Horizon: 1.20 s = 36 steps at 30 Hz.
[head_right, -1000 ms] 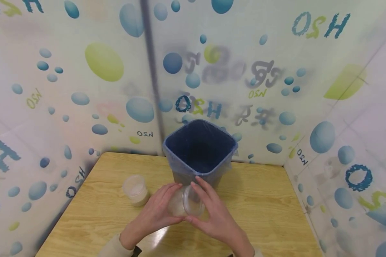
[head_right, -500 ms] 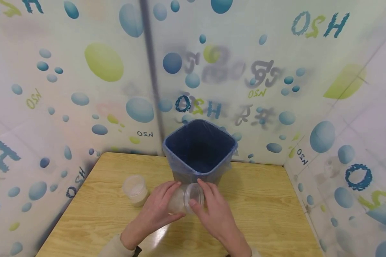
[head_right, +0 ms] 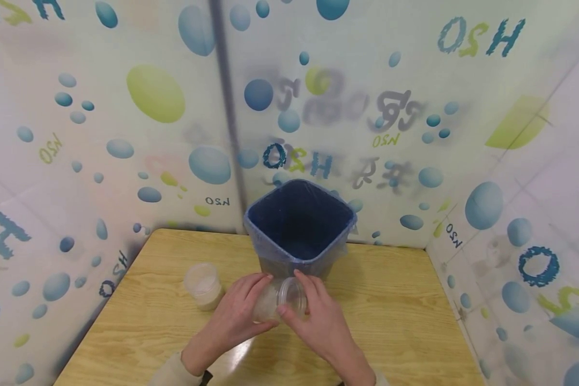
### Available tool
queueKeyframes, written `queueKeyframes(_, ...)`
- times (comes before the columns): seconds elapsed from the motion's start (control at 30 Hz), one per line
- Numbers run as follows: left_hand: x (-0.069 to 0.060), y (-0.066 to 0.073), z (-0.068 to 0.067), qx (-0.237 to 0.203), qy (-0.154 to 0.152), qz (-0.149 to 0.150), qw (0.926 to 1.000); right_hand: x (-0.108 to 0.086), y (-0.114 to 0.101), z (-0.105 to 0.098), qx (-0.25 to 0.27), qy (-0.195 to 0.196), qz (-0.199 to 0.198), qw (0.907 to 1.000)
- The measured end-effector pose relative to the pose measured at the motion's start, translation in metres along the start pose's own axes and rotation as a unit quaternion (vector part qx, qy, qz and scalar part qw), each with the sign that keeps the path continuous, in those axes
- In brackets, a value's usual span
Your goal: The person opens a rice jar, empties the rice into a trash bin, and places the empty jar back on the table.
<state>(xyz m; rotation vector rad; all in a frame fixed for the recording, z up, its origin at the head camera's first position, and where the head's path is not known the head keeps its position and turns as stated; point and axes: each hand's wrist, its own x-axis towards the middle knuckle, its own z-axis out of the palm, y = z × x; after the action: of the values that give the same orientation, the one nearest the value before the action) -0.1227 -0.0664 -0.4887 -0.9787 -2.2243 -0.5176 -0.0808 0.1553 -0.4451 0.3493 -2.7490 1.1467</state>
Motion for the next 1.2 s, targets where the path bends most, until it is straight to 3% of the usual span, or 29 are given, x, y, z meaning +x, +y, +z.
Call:
queueKeyframes(0.17,-0.001,0.000,-0.001,-0.008,-0.006,-0.006,0.9999,0.001,0.001,0.000,0.026,-0.004,0.003,0.9996)
queueKeyframes(0.5,-0.003,-0.002,-0.001,-0.026,-0.001,-0.011,0.9996,-0.001,0.009,0.001,0.014,0.017,-0.082,0.9964)
queueKeyframes(0.83,-0.003,-0.002,-0.007,-0.046,-0.034,-0.017,0.9982,-0.004,0.014,-0.003,0.011,0.006,-0.141,0.9899)
queueKeyframes(1.0,-0.003,-0.001,-0.009,-0.057,-0.051,-0.027,0.9967,-0.004,0.017,-0.005,-0.013,0.016,-0.187,0.9822)
queueKeyframes(1.2,-0.004,-0.003,-0.007,-0.056,-0.045,-0.021,0.9972,-0.001,0.019,-0.006,0.003,0.020,-0.252,0.9675)
